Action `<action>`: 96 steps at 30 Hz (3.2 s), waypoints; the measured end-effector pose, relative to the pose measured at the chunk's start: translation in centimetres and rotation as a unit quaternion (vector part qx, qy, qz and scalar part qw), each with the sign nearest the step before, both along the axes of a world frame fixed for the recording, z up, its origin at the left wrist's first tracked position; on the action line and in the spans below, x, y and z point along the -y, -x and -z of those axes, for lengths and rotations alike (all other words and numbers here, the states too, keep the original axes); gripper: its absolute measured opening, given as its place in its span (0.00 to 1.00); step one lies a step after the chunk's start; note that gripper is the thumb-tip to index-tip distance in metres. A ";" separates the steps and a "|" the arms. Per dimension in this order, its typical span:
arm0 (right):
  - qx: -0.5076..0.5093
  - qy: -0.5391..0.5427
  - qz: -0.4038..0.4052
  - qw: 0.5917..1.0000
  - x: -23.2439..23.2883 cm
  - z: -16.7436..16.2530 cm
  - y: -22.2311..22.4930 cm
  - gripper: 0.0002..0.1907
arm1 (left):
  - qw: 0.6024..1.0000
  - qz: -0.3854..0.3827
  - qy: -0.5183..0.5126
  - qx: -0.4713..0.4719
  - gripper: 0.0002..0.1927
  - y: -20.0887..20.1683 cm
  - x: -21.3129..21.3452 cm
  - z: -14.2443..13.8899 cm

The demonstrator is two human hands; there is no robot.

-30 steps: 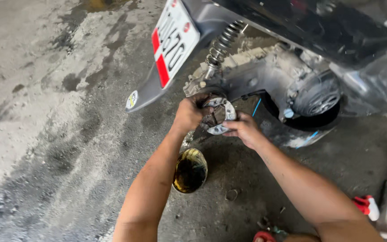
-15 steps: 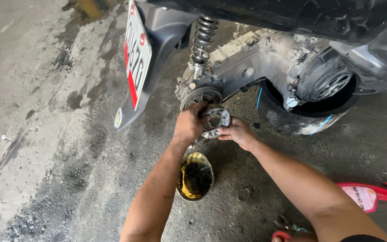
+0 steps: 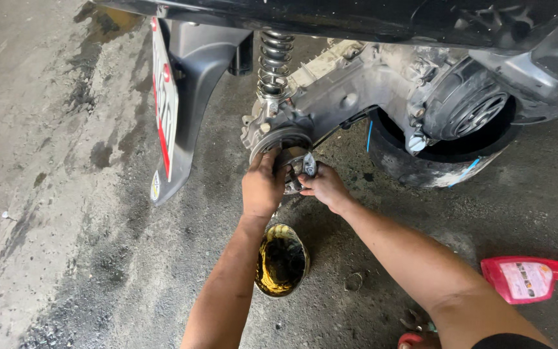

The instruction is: The person sits on the floor and assembles a motorcycle brake assembly, inserting a spring and using a screwdriver to adjust internal components. They then attach the brake assembly to the motorcycle's rear wheel hub and secure it.

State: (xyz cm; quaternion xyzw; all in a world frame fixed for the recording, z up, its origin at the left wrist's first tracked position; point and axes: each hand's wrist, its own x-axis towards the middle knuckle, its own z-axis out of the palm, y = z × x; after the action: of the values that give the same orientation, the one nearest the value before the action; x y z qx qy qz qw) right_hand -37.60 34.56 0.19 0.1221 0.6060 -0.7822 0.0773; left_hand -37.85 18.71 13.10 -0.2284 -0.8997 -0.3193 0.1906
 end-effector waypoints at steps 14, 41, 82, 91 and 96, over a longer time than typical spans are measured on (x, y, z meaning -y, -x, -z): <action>-0.023 -0.262 0.101 0.960 2.1 -3.2 -0.7 0.15 | 0.999 0.018 0.030 0.028 0.25 1.7 -0.3 0.0; -0.137 -0.268 0.111 0.947 1.6 -1.7 -1.1 0.22 | 0.944 0.124 0.305 -0.031 0.28 4.5 0.5 -1.3; -0.087 -0.438 -0.092 0.890 -4.2 -4.6 1.8 0.31 | 0.966 -0.044 0.254 -0.022 0.44 3.3 -3.7 0.1; -0.056 -0.472 -0.140 0.869 -2.6 -4.1 1.5 0.18 | 0.955 -0.010 0.291 0.063 0.48 4.5 -3.4 -1.0; -0.035 -0.330 -0.223 0.917 -2.6 -2.2 0.1 0.22 | 0.938 0.050 0.316 0.131 0.66 3.7 0.9 -1.7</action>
State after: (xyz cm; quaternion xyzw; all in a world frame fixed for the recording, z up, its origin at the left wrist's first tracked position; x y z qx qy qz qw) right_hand -37.68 37.13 2.35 -0.0253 0.8434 -0.5041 0.1841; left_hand -41.52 17.80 14.79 -0.2775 -0.9588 -0.0547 -0.0274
